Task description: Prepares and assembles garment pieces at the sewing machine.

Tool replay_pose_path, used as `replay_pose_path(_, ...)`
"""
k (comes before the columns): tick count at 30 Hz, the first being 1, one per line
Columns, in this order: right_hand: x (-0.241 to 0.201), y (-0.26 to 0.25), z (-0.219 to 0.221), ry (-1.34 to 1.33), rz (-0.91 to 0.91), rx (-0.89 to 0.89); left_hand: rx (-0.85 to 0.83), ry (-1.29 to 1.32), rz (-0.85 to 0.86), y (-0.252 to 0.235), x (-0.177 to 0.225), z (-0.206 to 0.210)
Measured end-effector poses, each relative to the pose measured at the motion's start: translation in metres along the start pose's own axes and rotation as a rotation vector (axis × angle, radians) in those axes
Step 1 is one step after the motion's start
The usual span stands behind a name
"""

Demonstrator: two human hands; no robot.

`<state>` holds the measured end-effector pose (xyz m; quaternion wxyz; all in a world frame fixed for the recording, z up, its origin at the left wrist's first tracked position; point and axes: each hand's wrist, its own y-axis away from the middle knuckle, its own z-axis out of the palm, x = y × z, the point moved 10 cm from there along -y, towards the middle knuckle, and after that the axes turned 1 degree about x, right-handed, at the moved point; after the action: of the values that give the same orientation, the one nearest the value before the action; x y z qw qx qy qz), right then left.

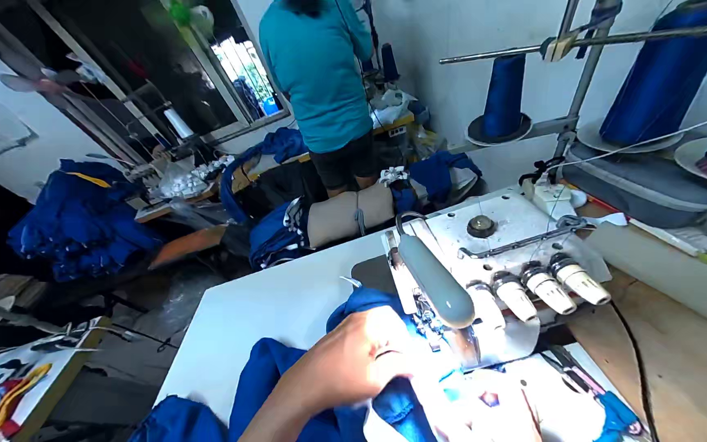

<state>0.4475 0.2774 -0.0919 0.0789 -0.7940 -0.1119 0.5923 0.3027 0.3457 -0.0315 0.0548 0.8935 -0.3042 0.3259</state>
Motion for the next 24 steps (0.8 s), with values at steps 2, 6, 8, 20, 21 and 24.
replay_pose_path(2, 0.030, -0.009, 0.010, 0.136, 0.007, 0.054, -0.026, 0.066, -0.120, -0.013, -0.032, 0.017)
replay_pose_path(6, 0.051, 0.001, 0.010, 0.045, 0.056, -0.005, 0.061, 0.133, -0.112, -0.008, -0.040, 0.031)
replay_pose_path(8, 0.053, 0.006, 0.006, -0.022, 0.089, -0.049, 0.153, 0.148, -0.030, -0.002, -0.034, 0.030)
replay_pose_path(20, 0.052, 0.008, -0.005, -0.125, 0.107, -0.004, 0.242, 0.042, -0.142, -0.001, -0.034, 0.032)
replay_pose_path(21, 0.051, 0.007, -0.006, -0.127, 0.112, 0.003, 0.240, 0.038, -0.136, -0.002, -0.033, 0.031)
replay_pose_path(24, 0.051, 0.005, -0.009, -0.120, 0.111, 0.008, 0.243, 0.016, -0.121, -0.002, -0.030, 0.031)
